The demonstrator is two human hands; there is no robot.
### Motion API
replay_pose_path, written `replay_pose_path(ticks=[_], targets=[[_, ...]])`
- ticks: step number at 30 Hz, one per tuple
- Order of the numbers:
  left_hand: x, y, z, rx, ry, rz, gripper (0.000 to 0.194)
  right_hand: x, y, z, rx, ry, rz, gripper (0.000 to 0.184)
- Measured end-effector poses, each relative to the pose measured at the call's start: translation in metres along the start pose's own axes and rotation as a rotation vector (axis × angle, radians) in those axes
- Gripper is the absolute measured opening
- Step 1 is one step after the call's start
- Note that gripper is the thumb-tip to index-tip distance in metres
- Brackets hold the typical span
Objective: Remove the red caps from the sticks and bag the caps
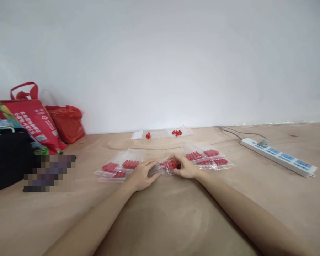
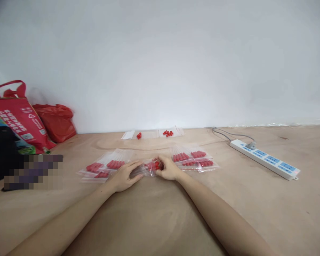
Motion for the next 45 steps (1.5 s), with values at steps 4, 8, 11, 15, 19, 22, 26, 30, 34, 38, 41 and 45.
replay_pose_path(ticks=[4, 8, 11, 15, 19, 22, 26, 30, 34, 38, 41, 45], targets=[[0.001, -0.002, 0.0, 0.009, 0.007, -0.009, 0.042, 0.006, 0.001, -0.004, 0.036, -0.063, -0.177, 0.03], [-0.001, -0.001, 0.0, -0.003, 0.016, -0.044, 0.042, -0.009, 0.003, -0.004, 0.163, 0.021, -0.274, 0.031], [0.0, -0.001, 0.0, -0.026, -0.003, -0.061, 0.043, -0.033, 0.007, 0.004, 0.292, 0.098, -0.335, 0.025], [0.001, -0.004, 0.0, -0.043, -0.005, -0.055, 0.044, -0.074, 0.009, 0.018, 0.321, 0.182, -0.378, 0.021], [0.0, -0.005, 0.001, -0.048, 0.006, -0.036, 0.044, -0.111, 0.008, 0.029, 0.251, 0.413, -0.239, 0.021], [0.0, -0.005, 0.001, -0.047, 0.005, -0.025, 0.043, -0.113, 0.003, 0.031, 0.172, 0.568, -0.074, 0.021], [0.001, -0.006, 0.001, -0.03, 0.008, -0.023, 0.043, -0.084, -0.007, 0.024, 0.032, 0.569, 0.324, 0.011], [0.001, -0.006, 0.001, -0.024, 0.007, -0.035, 0.043, -0.044, -0.01, 0.021, -0.089, 0.336, 0.691, 0.017], [0.0, -0.004, 0.001, -0.021, 0.0, -0.035, 0.043, -0.025, -0.006, 0.024, -0.067, 0.17, 0.828, 0.021], [-0.002, -0.001, 0.001, -0.023, 0.002, -0.039, 0.043, -0.021, -0.008, 0.024, -0.035, 0.125, 0.849, 0.016], [-0.004, 0.0, 0.001, -0.024, 0.01, -0.04, 0.042, -0.021, -0.01, 0.023, -0.028, 0.118, 0.828, 0.016], [-0.002, -0.001, 0.001, -0.027, -0.004, -0.06, 0.042, -0.025, -0.009, 0.023, -0.021, 0.159, 0.781, 0.023]])
Point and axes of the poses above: each hand's wrist, its own z-axis away from the middle knuckle, its own x-axis out of the palm, y = z × x, the point moved 6 cm from there along -z, towards the middle knuckle, and after that the axes turned 12 degrees about -y, right-handed, at the moved point
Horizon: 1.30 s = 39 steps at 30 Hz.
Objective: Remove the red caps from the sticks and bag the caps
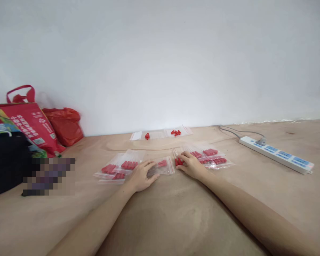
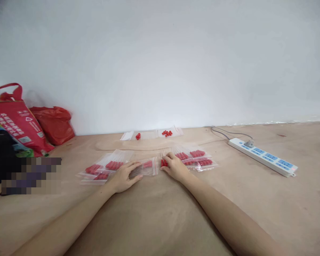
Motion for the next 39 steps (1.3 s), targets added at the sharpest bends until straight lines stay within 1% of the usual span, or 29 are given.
replay_pose_path(ticks=[5, 9, 12, 16, 18, 21, 23, 25, 28, 31, 35, 39], targets=[[0.004, -0.005, 0.0, -0.043, -0.022, -0.018, 0.045, -0.001, 0.008, 0.001, 0.037, 0.018, -0.073, 0.035], [0.005, -0.007, -0.001, -0.063, -0.04, -0.016, 0.047, -0.002, 0.011, 0.002, 0.03, 0.0, -0.107, 0.033], [0.006, -0.007, 0.0, -0.062, -0.043, -0.009, 0.047, -0.003, 0.008, 0.002, 0.02, -0.002, -0.026, 0.031], [0.005, -0.007, 0.0, -0.036, -0.03, -0.002, 0.046, -0.001, -0.002, 0.003, 0.017, -0.054, 0.148, 0.022], [0.006, -0.008, -0.001, -0.041, -0.034, 0.002, 0.046, -0.001, -0.008, 0.004, -0.004, -0.062, 0.175, 0.021], [0.006, -0.008, -0.001, -0.041, -0.045, 0.002, 0.046, -0.005, -0.011, 0.004, -0.006, -0.01, 0.14, 0.024], [0.006, -0.007, -0.001, -0.031, -0.044, -0.002, 0.046, -0.008, -0.008, 0.004, 0.034, 0.051, 0.083, 0.019], [0.005, -0.005, 0.0, -0.014, -0.048, -0.006, 0.046, -0.01, -0.006, 0.004, 0.068, 0.079, 0.018, 0.014], [0.004, 0.002, 0.001, 0.047, -0.07, -0.014, 0.046, -0.009, -0.009, 0.002, 0.066, 0.03, -0.019, 0.013], [0.003, 0.008, 0.002, 0.091, -0.079, -0.023, 0.038, -0.005, -0.018, 0.001, 0.042, -0.058, 0.001, 0.012], [0.003, 0.01, 0.002, 0.068, -0.067, -0.042, 0.036, -0.002, -0.028, 0.0, 0.053, -0.126, 0.05, 0.023], [0.004, 0.011, 0.002, 0.068, -0.077, -0.04, 0.042, 0.003, -0.037, -0.005, 0.04, -0.166, 0.113, 0.03]])
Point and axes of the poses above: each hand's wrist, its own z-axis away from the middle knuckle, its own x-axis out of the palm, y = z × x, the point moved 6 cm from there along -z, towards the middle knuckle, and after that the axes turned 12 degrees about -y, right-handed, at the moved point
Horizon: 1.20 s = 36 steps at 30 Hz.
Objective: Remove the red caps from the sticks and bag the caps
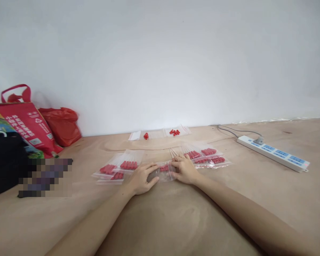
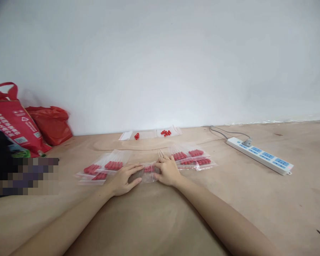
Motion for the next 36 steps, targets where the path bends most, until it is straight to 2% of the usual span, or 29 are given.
replay_pose_path(ticks=[8, 18, 23, 28, 31, 36], targets=[[0.0011, -0.001, 0.0011, 0.01, -0.027, 0.029, 0.048, 0.0039, -0.0028, -0.0042, 0.003, -0.067, -0.002, 0.028], [0.002, -0.0023, 0.0017, 0.005, -0.013, 0.041, 0.05, -0.0037, -0.0025, -0.0021, -0.037, 0.019, -0.172, 0.015], [0.0031, -0.0025, 0.001, 0.01, -0.017, 0.027, 0.05, -0.001, -0.002, -0.0043, -0.006, -0.05, -0.113, 0.027], [0.0051, -0.0045, 0.0016, 0.024, -0.016, 0.024, 0.05, -0.0005, -0.0034, -0.0054, 0.016, -0.098, -0.219, 0.009], [0.0046, -0.0049, 0.0021, 0.019, -0.013, 0.034, 0.049, -0.0035, -0.0009, -0.004, 0.018, -0.095, -0.267, 0.011], [0.0033, -0.0042, 0.0018, -0.01, -0.028, 0.017, 0.05, 0.0007, 0.0022, -0.0022, 0.006, -0.21, -0.37, 0.012]])
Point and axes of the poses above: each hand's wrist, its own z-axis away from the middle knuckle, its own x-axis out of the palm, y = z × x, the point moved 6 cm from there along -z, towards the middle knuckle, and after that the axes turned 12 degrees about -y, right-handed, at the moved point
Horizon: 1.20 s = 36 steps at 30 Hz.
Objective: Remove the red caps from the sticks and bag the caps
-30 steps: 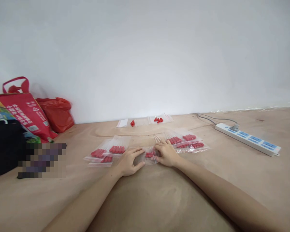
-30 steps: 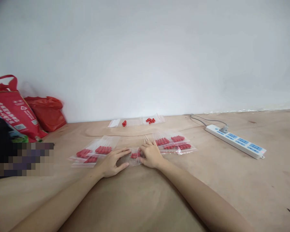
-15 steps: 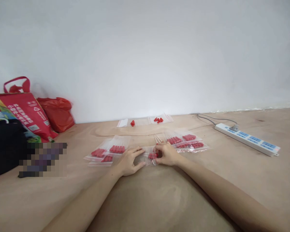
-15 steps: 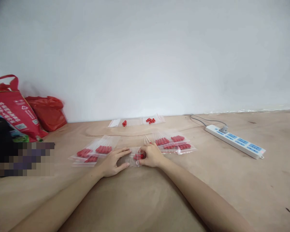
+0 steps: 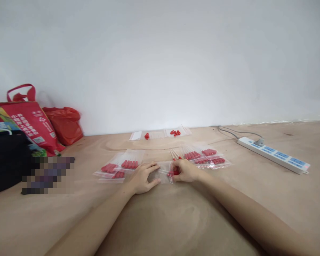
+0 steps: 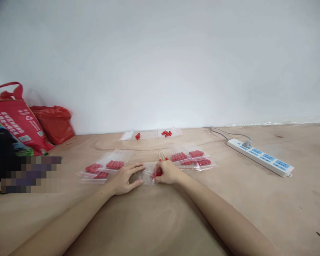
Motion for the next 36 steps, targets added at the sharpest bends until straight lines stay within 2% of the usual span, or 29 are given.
replay_pose_path(ticks=[4, 7, 11, 14, 17, 19, 21, 23, 25, 28, 31, 36], targets=[[-0.001, 0.001, 0.0, 0.013, 0.012, 0.004, 0.048, 0.0, 0.003, 0.001, 0.061, -0.022, 0.022, 0.013], [-0.001, 0.001, 0.0, 0.007, 0.018, 0.002, 0.047, -0.007, 0.003, 0.003, 0.071, -0.007, 0.033, 0.014], [-0.002, 0.001, 0.0, -0.014, 0.02, -0.008, 0.048, -0.038, 0.011, 0.013, 0.039, 0.052, -0.149, 0.011], [-0.004, 0.002, 0.001, -0.027, 0.028, -0.016, 0.047, -0.068, 0.025, 0.026, 0.092, 0.128, -0.285, 0.006], [-0.005, 0.003, 0.002, -0.042, 0.034, -0.03, 0.044, -0.093, 0.04, 0.039, 0.138, 0.334, -0.394, 0.014], [-0.007, 0.006, 0.002, -0.022, 0.05, -0.054, 0.044, -0.099, 0.049, 0.043, 0.148, 0.521, -0.405, 0.019], [-0.008, 0.011, 0.002, 0.044, 0.06, -0.074, 0.042, -0.095, 0.055, 0.043, 0.14, 0.686, -0.355, 0.02], [-0.007, 0.017, 0.002, 0.12, 0.025, -0.068, 0.041, -0.084, 0.058, 0.038, 0.141, 0.8, -0.21, 0.017], [-0.003, 0.021, 0.001, 0.161, -0.057, -0.047, 0.04, -0.068, 0.058, 0.029, 0.129, 0.778, -0.07, 0.015], [0.002, 0.022, 0.0, 0.143, -0.145, -0.026, 0.039, -0.047, 0.056, 0.02, 0.115, 0.705, 0.048, 0.014], [0.001, 0.022, -0.001, 0.074, -0.106, -0.042, 0.037, -0.036, 0.054, 0.018, 0.137, 0.666, 0.083, 0.015], [-0.005, 0.018, -0.006, -0.056, -0.005, -0.095, 0.031, -0.03, 0.055, 0.015, 0.201, 0.594, 0.089, 0.019]])
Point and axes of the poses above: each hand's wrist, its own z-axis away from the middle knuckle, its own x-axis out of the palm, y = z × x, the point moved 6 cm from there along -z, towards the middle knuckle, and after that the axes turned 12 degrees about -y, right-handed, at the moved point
